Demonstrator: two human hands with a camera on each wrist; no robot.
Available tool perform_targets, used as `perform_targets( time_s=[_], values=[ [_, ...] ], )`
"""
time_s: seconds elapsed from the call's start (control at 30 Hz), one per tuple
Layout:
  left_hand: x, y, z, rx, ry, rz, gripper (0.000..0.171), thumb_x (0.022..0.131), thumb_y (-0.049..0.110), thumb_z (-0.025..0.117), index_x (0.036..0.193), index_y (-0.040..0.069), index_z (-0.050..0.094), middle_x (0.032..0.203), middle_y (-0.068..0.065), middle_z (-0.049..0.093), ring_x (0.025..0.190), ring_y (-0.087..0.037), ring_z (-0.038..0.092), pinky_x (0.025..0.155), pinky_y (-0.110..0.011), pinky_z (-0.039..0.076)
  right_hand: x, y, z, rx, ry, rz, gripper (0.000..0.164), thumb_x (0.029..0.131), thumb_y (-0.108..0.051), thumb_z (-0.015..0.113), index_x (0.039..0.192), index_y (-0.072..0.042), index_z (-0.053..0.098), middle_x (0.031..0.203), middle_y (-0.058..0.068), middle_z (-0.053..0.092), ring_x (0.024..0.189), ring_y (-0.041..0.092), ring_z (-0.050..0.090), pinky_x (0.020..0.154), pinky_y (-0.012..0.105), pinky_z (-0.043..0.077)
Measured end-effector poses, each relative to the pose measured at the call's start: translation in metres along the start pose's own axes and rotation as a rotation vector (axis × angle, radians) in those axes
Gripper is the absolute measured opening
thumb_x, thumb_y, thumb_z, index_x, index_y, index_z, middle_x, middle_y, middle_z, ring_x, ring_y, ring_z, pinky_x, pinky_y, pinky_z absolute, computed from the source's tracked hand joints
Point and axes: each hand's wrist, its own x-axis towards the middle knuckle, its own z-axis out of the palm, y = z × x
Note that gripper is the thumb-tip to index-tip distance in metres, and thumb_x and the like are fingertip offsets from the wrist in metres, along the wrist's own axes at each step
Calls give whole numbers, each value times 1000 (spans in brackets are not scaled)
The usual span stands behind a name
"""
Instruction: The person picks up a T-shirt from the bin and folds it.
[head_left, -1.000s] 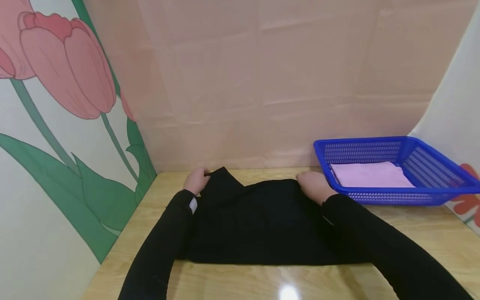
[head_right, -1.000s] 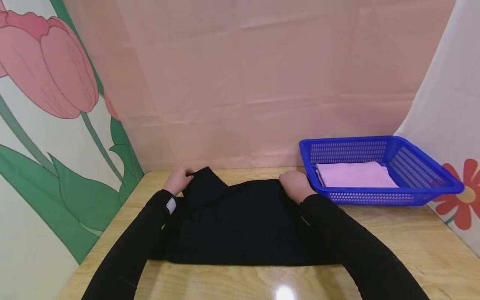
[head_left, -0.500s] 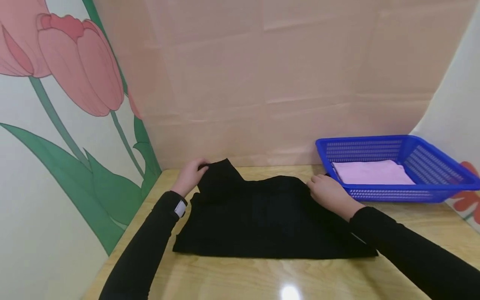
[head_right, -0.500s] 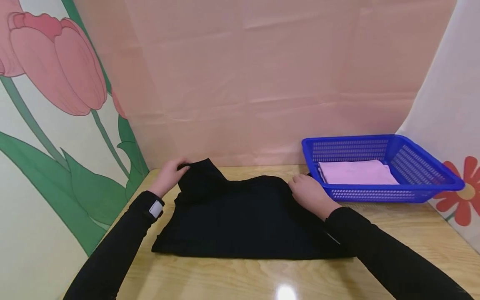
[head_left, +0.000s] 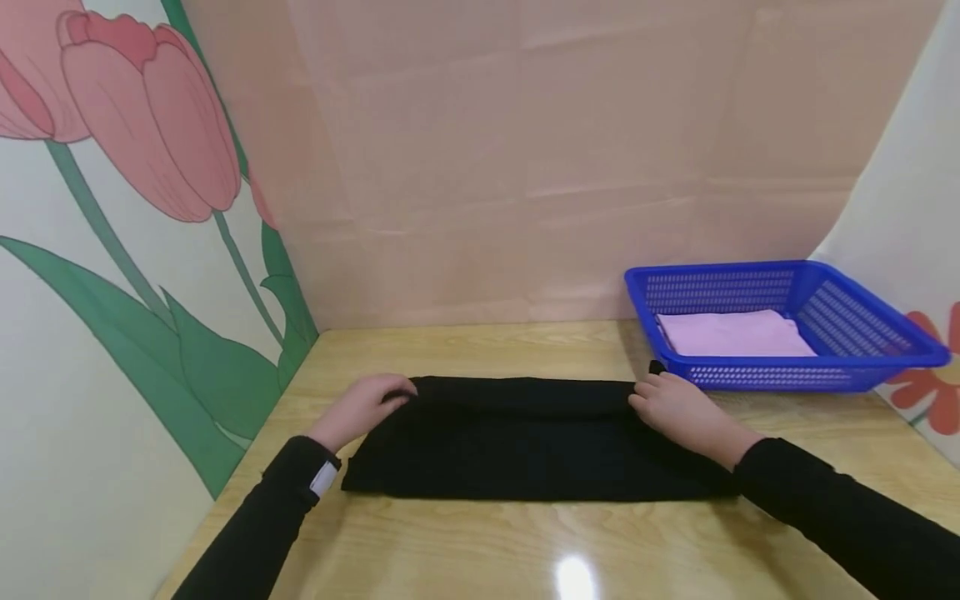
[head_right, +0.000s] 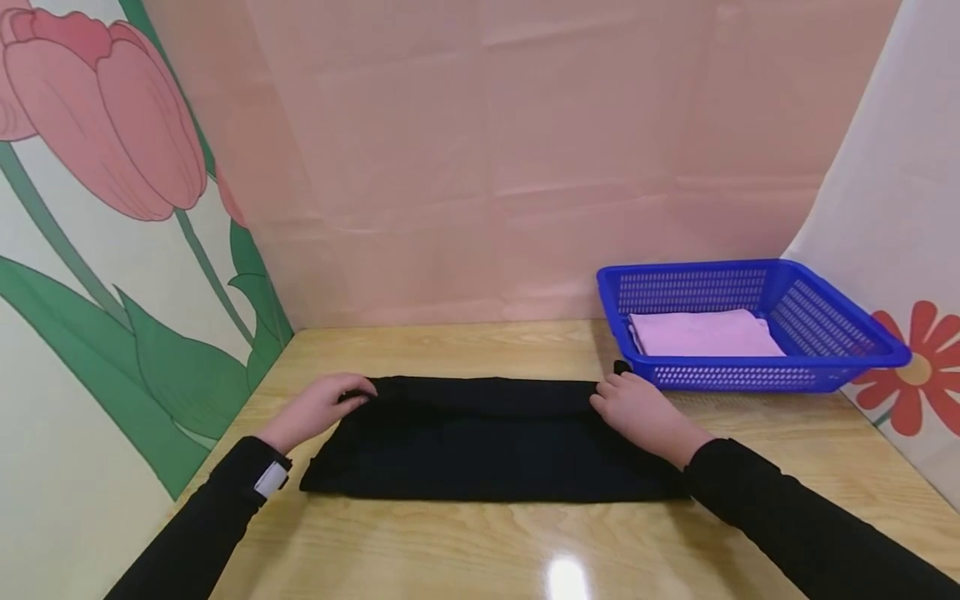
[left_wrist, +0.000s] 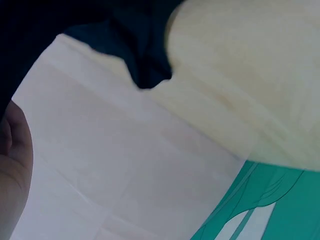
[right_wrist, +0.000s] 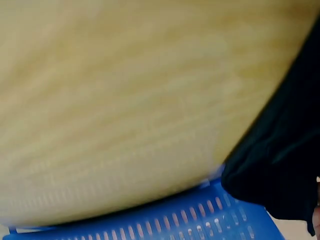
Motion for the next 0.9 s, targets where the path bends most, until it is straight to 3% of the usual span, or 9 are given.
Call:
perform_targets(
  time_s=[0.17, 0.37, 0.5, 0.67, 0.77, 0.9],
  values=[
    [-18, 0, 18, 2, -107, 47, 14, 92, 2, 68, 105, 7, 71, 104, -1, 69, 100, -20, 65, 90, -40, 52, -5, 0, 4, -12, 15, -71, 14, 74, 2, 70, 72, -8, 59, 69, 4, 55, 73, 26, 49, 64, 39, 39],
    [-29, 4, 34, 36, -186, 83, 14, 90, 4, 71, 101, 12, 72, 100, 4, 68, 96, -13, 63, 87, -34, 52, -13, 1, 0, -120, -69, -97, 16, 72, 6, 73, 78, -5, 65, 77, 8, 62, 84, 32, 55, 76, 45, 43],
    [-34, 7, 40, 58, -203, 66, 15, 87, 6, 75, 100, 15, 72, 97, 6, 66, 93, -10, 62, 83, -31, 53, -20, 2, 1, -92, -111, -31, 23, 69, 9, 78, 75, -9, 64, 74, 6, 54, 73, 26, 54, 65, 39, 43],
    [-37, 10, 46, 57, -242, 37, 14, 85, 12, 78, 96, 16, 71, 90, 7, 62, 82, -8, 58, 74, -28, 51, -28, 3, 1, 57, -138, 137, 24, 68, 10, 75, 77, -10, 66, 71, 1, 48, 60, 19, 53, 52, 36, 45],
    [-38, 10, 49, 54, -285, 8, 14, 85, 20, 79, 94, 17, 70, 85, 8, 58, 76, -7, 54, 70, -26, 49, -29, 4, -4, 150, -182, 204, 17, 71, 1, 76, 75, -12, 66, 70, -3, 45, 56, 12, 47, 48, 33, 43],
    [-39, 17, 50, 62, -322, -56, 17, 87, 31, 78, 93, 17, 70, 81, 9, 56, 72, -6, 51, 69, -27, 48, -22, 3, -16, 182, -219, 200, 21, 75, -15, 79, 64, -16, 61, 66, -6, 42, 54, 10, 41, 49, 33, 39]
  ],
)
